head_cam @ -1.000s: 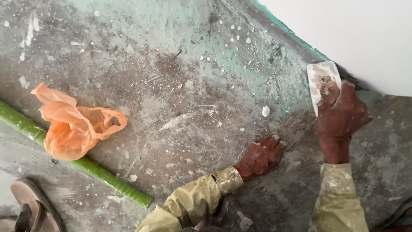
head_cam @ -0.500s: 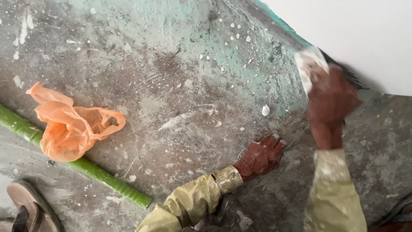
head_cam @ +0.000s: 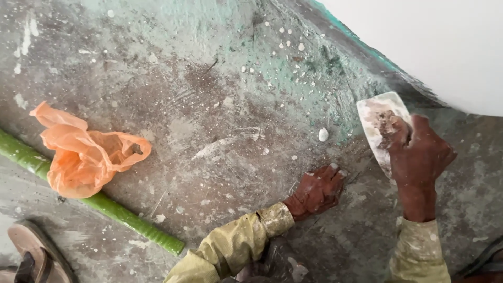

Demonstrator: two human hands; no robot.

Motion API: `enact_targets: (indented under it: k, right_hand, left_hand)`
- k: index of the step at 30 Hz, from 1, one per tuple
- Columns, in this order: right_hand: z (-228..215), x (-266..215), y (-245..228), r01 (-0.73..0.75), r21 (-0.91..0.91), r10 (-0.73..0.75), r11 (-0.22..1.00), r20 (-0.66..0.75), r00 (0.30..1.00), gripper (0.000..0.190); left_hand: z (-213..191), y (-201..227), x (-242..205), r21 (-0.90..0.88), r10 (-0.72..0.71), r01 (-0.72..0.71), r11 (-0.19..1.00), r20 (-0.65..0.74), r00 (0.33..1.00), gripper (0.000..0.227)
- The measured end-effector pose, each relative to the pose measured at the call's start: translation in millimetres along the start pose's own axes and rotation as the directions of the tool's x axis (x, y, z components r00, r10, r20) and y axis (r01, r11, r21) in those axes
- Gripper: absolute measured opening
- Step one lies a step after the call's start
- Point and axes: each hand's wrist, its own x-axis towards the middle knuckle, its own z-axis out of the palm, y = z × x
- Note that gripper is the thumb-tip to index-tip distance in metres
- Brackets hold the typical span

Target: The person applies putty or plaster to the base of a wall using a metal scraper.

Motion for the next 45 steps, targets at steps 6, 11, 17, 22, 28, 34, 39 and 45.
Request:
enact_targets:
  k: [6, 11, 17, 22, 28, 34, 39, 45]
  right_hand:
    - [-13.5, 4.7, 5.6, -0.239, 0.2, 0.244, 0.95, -0.001, 0.97, 0.017]
    - [-9.8, 2.1, 22.1, 0.083, -0.079, -0.098, 0.993, -0.21, 0.973, 0.013]
    - [12.7, -23.8, 57.6, 0.044, -0.191, -0.073, 0.981, -0.15, 0.986, 0.012]
    - [11.0, 30.3, 8.4, -0.019, -0.203, -0.014, 0.979, -0.161, 0.987, 0.021]
    - [45.7, -5.8, 50.9, 0.108, -0.192, -0.126, 0.976, -0.087, 0.988, 0.007]
    - [47.1, 12.4, 44.1, 0.055, -0.219, -0.085, 0.974, -0.13, 0.988, 0.002]
    - [26.4, 20.8, 9.6, 0.145, -0.185, -0.169, 0.972, -0.124, 0.978, 0.016]
    - [44.1, 3.7, 43.2, -0.055, -0.159, 0.049, 0.986, -0.044, 0.998, 0.009]
  left_hand:
    - [5.9, -2.9, -1.8, 0.01, 0.016, -0.016, 1.0, -0.005, 1.0, 0.068]
    - [15.3, -5.9, -2.6, 0.025, -0.044, 0.043, 0.999, 0.037, 0.998, 0.06]
    - [6.6, -1.3, 0.4, 0.034, -0.065, 0.064, 0.997, 0.052, 0.996, 0.059]
    - [-6.8, 5.2, 3.4, 0.014, 0.016, -0.016, 1.0, -0.004, 1.0, 0.062]
    - [-12.0, 6.6, 3.8, -0.006, -0.069, 0.069, 0.998, 0.031, 0.997, 0.058]
    - [8.9, -5.9, -3.6, 0.023, 0.031, -0.031, 0.999, -0.002, 1.0, 0.065]
    - [15.8, -5.3, -4.3, 0.048, -0.027, 0.026, 0.999, 0.023, 0.999, 0.062]
    - [6.6, -2.5, -2.6, 0.023, 0.004, -0.004, 1.0, -0.011, 1.0, 0.056]
